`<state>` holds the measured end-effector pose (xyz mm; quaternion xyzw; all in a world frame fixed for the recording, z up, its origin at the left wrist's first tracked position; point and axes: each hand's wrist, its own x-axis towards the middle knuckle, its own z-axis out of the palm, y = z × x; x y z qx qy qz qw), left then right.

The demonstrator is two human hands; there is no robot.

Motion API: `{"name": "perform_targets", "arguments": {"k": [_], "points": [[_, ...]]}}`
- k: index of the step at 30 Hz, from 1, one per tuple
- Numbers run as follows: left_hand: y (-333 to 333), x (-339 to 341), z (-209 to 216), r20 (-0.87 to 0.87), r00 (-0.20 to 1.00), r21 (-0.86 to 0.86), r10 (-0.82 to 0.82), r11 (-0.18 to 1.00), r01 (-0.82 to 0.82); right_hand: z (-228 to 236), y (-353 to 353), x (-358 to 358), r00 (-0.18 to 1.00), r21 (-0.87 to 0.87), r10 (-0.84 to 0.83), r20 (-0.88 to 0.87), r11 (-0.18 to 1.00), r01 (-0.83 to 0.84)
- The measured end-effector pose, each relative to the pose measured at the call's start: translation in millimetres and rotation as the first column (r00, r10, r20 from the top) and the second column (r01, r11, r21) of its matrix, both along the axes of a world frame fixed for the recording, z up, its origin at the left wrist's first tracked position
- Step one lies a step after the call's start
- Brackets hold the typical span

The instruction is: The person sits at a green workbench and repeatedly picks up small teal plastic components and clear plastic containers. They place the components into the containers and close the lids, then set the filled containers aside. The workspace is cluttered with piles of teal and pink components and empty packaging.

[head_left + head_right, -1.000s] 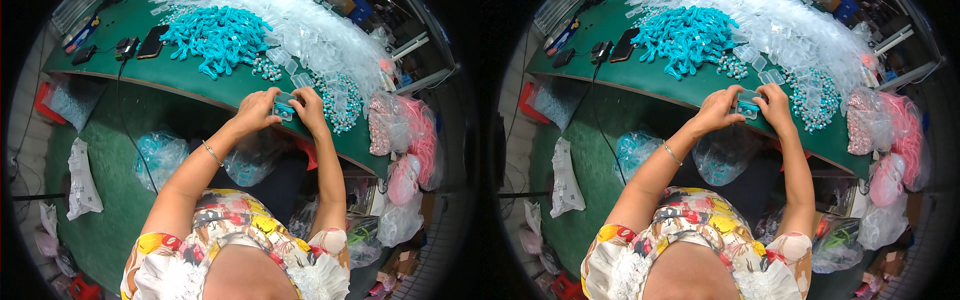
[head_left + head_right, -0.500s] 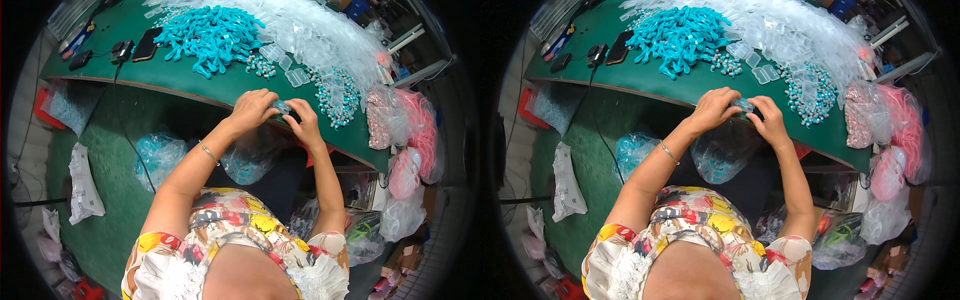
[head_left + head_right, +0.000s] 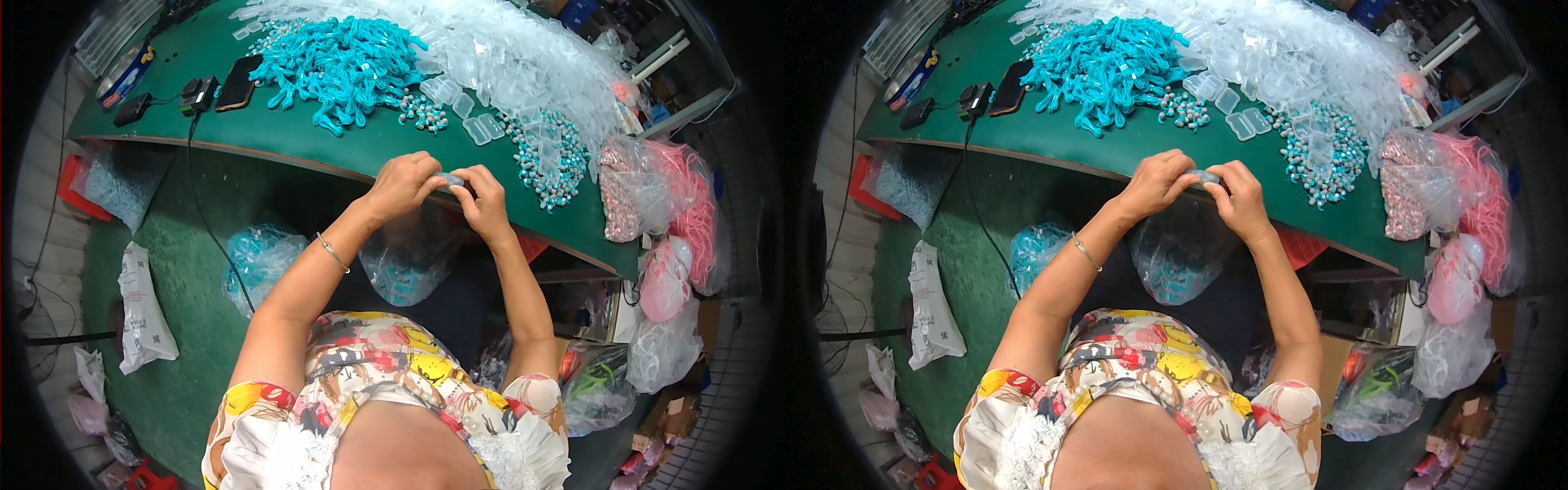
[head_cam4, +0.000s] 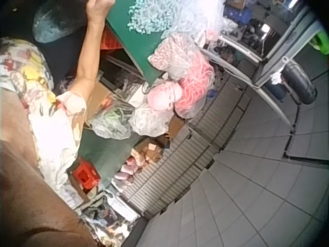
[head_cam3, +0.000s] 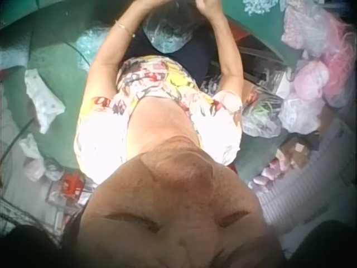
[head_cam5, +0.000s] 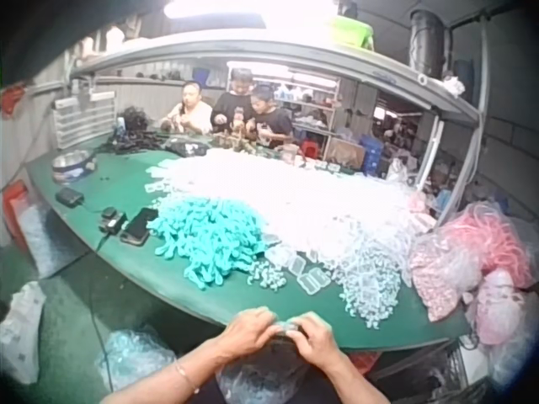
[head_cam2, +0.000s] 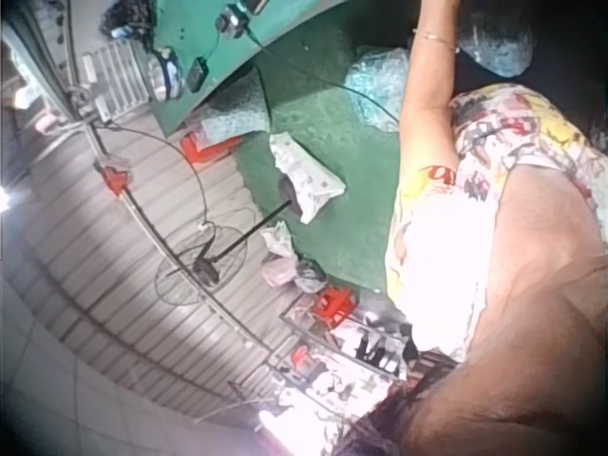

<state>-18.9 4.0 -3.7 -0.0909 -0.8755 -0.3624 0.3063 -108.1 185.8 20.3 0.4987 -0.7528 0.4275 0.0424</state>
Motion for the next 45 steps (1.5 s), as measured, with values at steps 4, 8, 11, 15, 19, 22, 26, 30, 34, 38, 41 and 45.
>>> {"name": "perform_targets", "arguments": {"k": [4,8,11,15,19,22,26,30,34,38,41,45], "points": [[2,2,1,-0.027,0.999,0.043,0.03,0.999,-0.029,-1,-4,0,0.999,-0.037,0.012,0.05,0.999,-0.011],[17,14,5,0.002,0.997,0.098,0.077,0.992,-0.076,17,-5,-38,0.995,-0.099,0.033,0.096,0.995,-0.023],[40,29,-1,-0.072,0.997,-0.039,0.019,0.999,-0.022,0,-15,-70,0.839,0.02,-0.37,-0.4,0.911,0.411],[64,39,-38,0.09,0.993,-0.116,-0.074,0.99,0.084,-14,-26,-78,0.823,0.148,-0.362,-0.438,0.874,0.463],[70,45,-68,0.217,0.974,-0.179,-0.063,0.979,0.103,-16,-17,-62,0.874,0.073,-0.294,-0.387,0.935,0.346],[63,43,-40,0.154,0.986,-0.108,-0.057,0.991,0.074,-10,-5,-41,0.921,0.026,-0.194,-0.337,0.976,0.215],[26,12,7,-0.046,0.969,-0.062,0.243,0.967,-0.245,-6,3,-29,0.945,0.036,-0.123,-0.304,0.989,0.14],[-18,-34,16,0.064,0.834,-0.119,0.548,0.834,-0.539,-1,-1,-18,0.963,0.059,-0.06,-0.264,0.995,0.079],[-25,-54,12,0.179,0.803,-0.208,0.568,0.82,-0.533,4,4,-22,0.966,0.025,-0.011,-0.259,1.0,0.018],[-25,-56,1,0.136,0.801,-0.152,0.583,0.811,-0.565,0,5,-77,0.929,-0.039,-0.275,-0.248,0.961,0.274],[-25,-57,-1,0.115,0.816,-0.123,0.567,0.823,-0.555,-5,-6,-118,0.755,0.046,-0.473,-0.454,0.834,0.55],[-23,-56,2,0.072,0.879,-0.051,0.472,0.881,-0.47,-15,-30,-148,0.626,0.199,-0.468,-0.624,0.679,0.707]]}}
